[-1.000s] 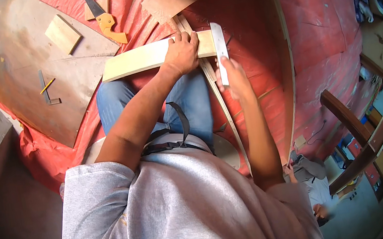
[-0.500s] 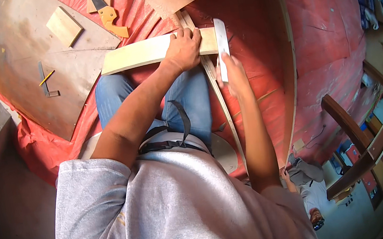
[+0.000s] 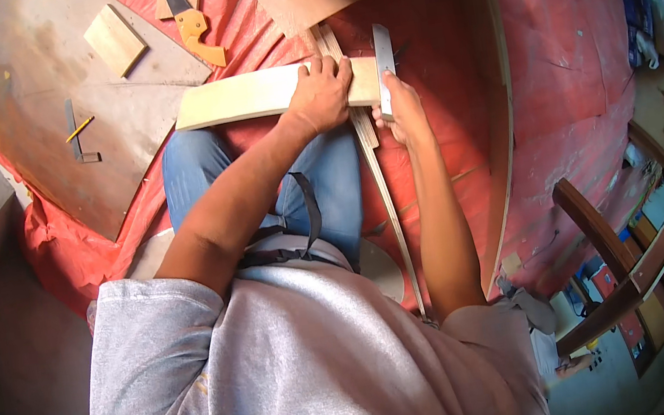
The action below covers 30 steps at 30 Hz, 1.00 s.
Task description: The person cuts wooden boards with a handsaw, measures and marks them using a ruler and pencil, and fits the wooden pieces into a furniture frame.
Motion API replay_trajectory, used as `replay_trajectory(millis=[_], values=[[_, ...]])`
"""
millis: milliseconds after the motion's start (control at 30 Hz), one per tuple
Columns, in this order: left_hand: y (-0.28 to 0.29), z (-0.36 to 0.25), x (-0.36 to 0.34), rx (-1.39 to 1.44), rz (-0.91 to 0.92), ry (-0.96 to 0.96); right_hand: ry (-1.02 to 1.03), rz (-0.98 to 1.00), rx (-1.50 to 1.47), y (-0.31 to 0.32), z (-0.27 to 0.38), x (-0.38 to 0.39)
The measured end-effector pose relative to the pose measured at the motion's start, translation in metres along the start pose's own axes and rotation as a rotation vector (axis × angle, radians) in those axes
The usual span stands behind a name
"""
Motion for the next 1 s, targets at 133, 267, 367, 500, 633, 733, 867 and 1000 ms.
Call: replay_trajectory(millis=[133, 267, 367, 500, 633, 733, 867, 1000], values=[[0.0, 0.002, -0.001, -0.006, 0.001, 0.007, -0.03, -0.05, 0.038, -0.001, 0.013, -0.022], [-0.003, 0.004, -0.001, 0.01, 0.02, 0.017, -0.028, -0.011, 0.018, 0.004, -0.021, 0.04], [-0.002, 0.002, -0.001, 0.003, 0.006, 0.002, 0.01, -0.001, 0.038, 0.005, -0.022, 0.041], [0.002, 0.001, -0.001, -0.006, -0.01, 0.01, 0.024, -0.079, 0.027, 0.001, 0.016, -0.037], [0.003, 0.001, -0.001, -0.011, 0.016, 0.022, 0.079, -0.046, -0.092, -0.003, 0.014, -0.034], [0.002, 0.001, -0.001, -0.018, 0.021, 0.021, 0.069, -0.006, 0.038, 0.004, -0.013, 0.022], [0.001, 0.001, -0.001, -0.001, 0.003, 0.014, 0.038, -0.036, 0.081, 0.0, 0.009, 0.009], [-0.003, 0.003, -0.001, -0.01, 0.042, 0.028, 0.074, -0.059, -0.085, -0.012, 0.042, -0.016]])
Point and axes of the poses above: each hand's wrist, its own x-axis away from the middle knuckle, its own y-axis out of the back of the hand, z = x × y, the point moved 9 cm from there along -x, towards the middle knuckle, and after that the axes turned 11 degrees about x, right-handed, at the moved point
